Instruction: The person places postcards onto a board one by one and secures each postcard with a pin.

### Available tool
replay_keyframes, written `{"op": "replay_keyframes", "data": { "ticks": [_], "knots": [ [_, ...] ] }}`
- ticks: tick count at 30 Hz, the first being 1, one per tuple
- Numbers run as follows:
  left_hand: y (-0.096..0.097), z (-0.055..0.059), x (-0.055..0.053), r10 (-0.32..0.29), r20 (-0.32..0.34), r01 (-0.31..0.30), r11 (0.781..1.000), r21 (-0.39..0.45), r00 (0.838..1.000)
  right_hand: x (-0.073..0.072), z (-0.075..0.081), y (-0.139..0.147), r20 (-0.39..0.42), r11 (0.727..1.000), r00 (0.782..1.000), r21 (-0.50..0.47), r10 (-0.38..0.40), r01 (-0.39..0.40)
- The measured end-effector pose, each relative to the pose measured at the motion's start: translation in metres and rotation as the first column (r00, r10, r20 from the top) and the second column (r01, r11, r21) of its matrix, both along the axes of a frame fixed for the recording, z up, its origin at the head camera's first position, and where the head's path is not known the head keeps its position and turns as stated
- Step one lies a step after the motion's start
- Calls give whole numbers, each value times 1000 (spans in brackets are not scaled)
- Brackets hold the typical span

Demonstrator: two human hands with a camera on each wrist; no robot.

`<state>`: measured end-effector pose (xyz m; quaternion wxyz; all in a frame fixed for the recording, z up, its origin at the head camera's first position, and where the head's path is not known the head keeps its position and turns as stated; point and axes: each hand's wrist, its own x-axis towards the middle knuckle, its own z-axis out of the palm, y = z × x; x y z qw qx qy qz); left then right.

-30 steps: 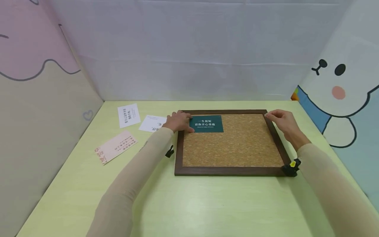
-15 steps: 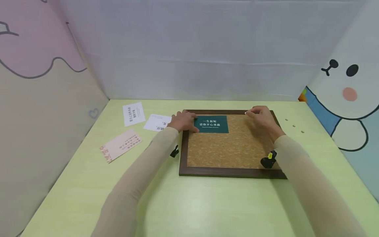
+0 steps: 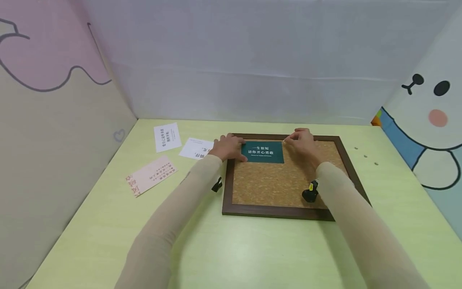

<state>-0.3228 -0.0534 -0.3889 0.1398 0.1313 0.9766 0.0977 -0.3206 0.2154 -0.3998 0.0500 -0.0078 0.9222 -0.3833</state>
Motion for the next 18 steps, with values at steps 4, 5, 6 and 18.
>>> {"op": "replay_keyframes", "data": {
  "ticks": [4, 5, 6, 18],
  "knots": [
    [0, 0, -1, 5, -3, -5, 1000, -5, 1000, -4, -3, -7, -14, 996, 1000, 85, -3, 4],
    [0, 0, -1, 6, -3, -6, 1000, -3, 1000, -6, -4, -9, -14, 995, 1000, 94, -8, 9],
    [0, 0, -1, 6, -1, -6, 1000, -2, 1000, -7, -5, -11, -14, 995, 1000, 104, -11, 13],
    [1, 1, -1, 7, 5, -7, 1000, 0, 1000, -20, -17, -19, 6, 976, 998, 212, -58, 55]
  ]
}}
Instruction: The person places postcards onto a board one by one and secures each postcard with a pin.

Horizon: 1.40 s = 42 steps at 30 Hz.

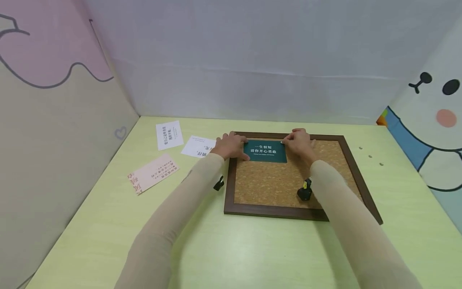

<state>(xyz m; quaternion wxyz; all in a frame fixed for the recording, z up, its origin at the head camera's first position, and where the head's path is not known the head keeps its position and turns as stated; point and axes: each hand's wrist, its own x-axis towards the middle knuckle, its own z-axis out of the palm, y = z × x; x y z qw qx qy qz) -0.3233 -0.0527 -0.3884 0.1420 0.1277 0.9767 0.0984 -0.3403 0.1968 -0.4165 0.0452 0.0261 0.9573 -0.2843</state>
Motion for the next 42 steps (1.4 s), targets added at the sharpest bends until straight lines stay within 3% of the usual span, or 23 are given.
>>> {"op": "replay_keyframes", "data": {
  "ticks": [22, 42],
  "knots": [
    [3, 2, -5, -6, -15, 6, 1000, -18, 1000, -2, 11, -2, 1, 999, 999, -17, -34, 34],
    [3, 2, 0, 6, 9, -6, 1000, 0, 1000, 0, 6, -4, -5, 998, 999, -49, -43, 42]
  ]
}}
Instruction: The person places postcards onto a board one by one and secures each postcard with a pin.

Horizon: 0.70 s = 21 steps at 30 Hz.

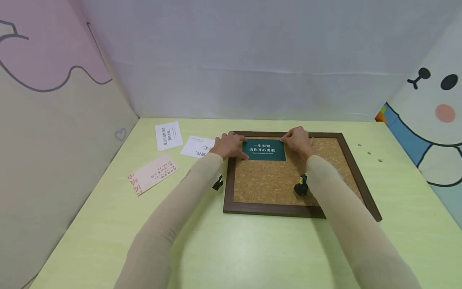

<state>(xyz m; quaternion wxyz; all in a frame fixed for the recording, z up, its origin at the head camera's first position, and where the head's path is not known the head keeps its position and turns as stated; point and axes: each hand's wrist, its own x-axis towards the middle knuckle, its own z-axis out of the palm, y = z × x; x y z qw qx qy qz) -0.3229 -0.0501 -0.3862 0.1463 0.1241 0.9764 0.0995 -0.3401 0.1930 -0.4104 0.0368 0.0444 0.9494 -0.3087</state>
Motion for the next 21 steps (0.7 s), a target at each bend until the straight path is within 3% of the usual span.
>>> {"op": "replay_keyframes", "data": {
  "ticks": [10, 21],
  "knots": [
    [-1, -7, 0, -5, -1, 5, 1000, -3, 1000, 5, -2, 1, 7, 999, 1000, 38, 10, -11],
    [-2, -3, -2, -3, -9, 3, 1000, 2, 1000, 9, 4, 3, -80, 981, 997, 194, 6, 10]
  ]
}}
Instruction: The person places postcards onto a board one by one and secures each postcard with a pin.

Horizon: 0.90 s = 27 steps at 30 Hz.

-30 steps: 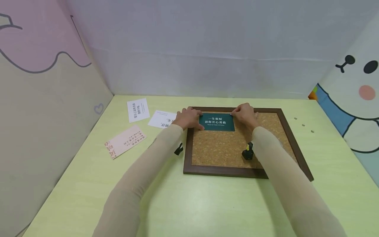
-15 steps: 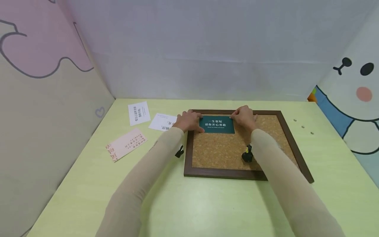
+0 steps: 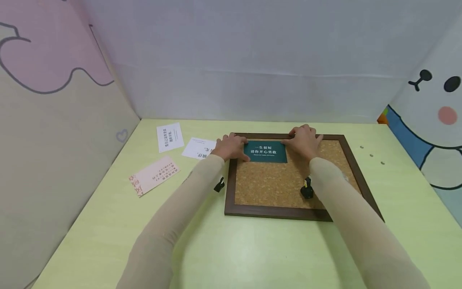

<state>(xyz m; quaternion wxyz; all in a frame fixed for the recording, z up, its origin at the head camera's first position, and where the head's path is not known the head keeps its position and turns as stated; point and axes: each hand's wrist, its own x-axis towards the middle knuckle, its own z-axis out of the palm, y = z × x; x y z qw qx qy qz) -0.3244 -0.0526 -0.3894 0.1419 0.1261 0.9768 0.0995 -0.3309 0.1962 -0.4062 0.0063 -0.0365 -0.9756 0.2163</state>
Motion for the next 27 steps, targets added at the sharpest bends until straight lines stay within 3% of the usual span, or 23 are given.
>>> {"op": "replay_keyframes", "data": {
  "ticks": [8, 19, 27],
  "knots": [
    [-1, -1, -1, 0, 7, 0, 1000, -6, 1000, 6, 5, -1, 5, 1000, 1000, 3, -27, 27],
    [-2, 3, 1, 4, 22, -5, 1000, 12, 1000, -3, 19, -4, 158, 998, 987, -35, -38, 44],
    [-7, -4, -1, 8, 27, -10, 998, 66, 1000, 0, 21, -8, 143, 999, 989, -30, -34, 38]
  ]
}}
